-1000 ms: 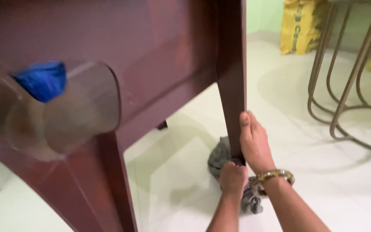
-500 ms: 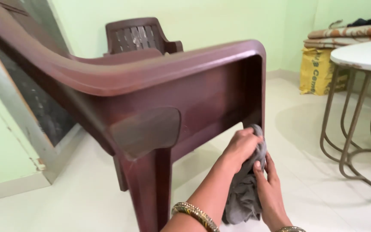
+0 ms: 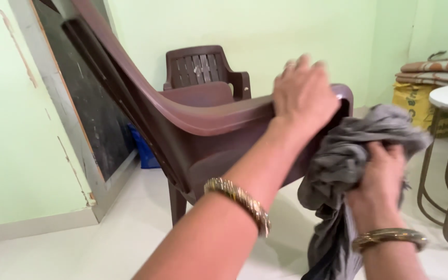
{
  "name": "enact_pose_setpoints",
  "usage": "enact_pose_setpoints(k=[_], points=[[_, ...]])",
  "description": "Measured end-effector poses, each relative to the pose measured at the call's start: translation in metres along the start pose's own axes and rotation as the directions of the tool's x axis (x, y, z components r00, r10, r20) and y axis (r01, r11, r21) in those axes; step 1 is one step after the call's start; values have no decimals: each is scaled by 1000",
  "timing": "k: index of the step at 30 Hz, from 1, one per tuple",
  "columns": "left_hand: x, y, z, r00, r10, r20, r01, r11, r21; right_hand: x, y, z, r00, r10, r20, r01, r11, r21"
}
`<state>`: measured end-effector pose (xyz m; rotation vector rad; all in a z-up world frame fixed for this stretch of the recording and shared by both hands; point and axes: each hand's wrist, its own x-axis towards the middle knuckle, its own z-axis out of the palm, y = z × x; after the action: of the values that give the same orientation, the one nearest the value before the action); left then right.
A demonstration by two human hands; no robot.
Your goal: The person wipes a brown plastic chair with a gray cloth, cleaning the legs, backrest, seat, and armrests. The person moves around the chair to reach all sides and continues wiping until the entire surface is covered.
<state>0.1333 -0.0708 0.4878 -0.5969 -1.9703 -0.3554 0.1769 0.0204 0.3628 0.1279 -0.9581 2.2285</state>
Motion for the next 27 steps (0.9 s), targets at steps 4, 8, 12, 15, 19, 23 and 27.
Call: enact_pose_setpoints(k=[4,8,12,15,19,23,27], points=[[22,-6,-10,846,-240,476,225,970,89,95,245,-76,882,-149,447,459,481,-747],[9,-10,-16,811,-259,524,219,966,139,-42,208,-51,854,314,415,180,571,-801],[-9,-17,-11,930,-190,315,127,969,211,-32,232,-99,701,199,685,564,432,-704],[-15,-19,-11,969,-133,209,82,969,235,0,291,-137,643,172,746,669,347,-657],[-19,-25,0,989,-90,114,63,973,221,66,379,-169,493,81,866,792,370,-486],[-22,-25,-16,991,-83,109,59,976,210,7,176,-31,688,-116,716,701,361,-615],[-31,-29,-64,965,-130,227,92,981,169,3,70,8,835,-374,403,535,385,-752]])
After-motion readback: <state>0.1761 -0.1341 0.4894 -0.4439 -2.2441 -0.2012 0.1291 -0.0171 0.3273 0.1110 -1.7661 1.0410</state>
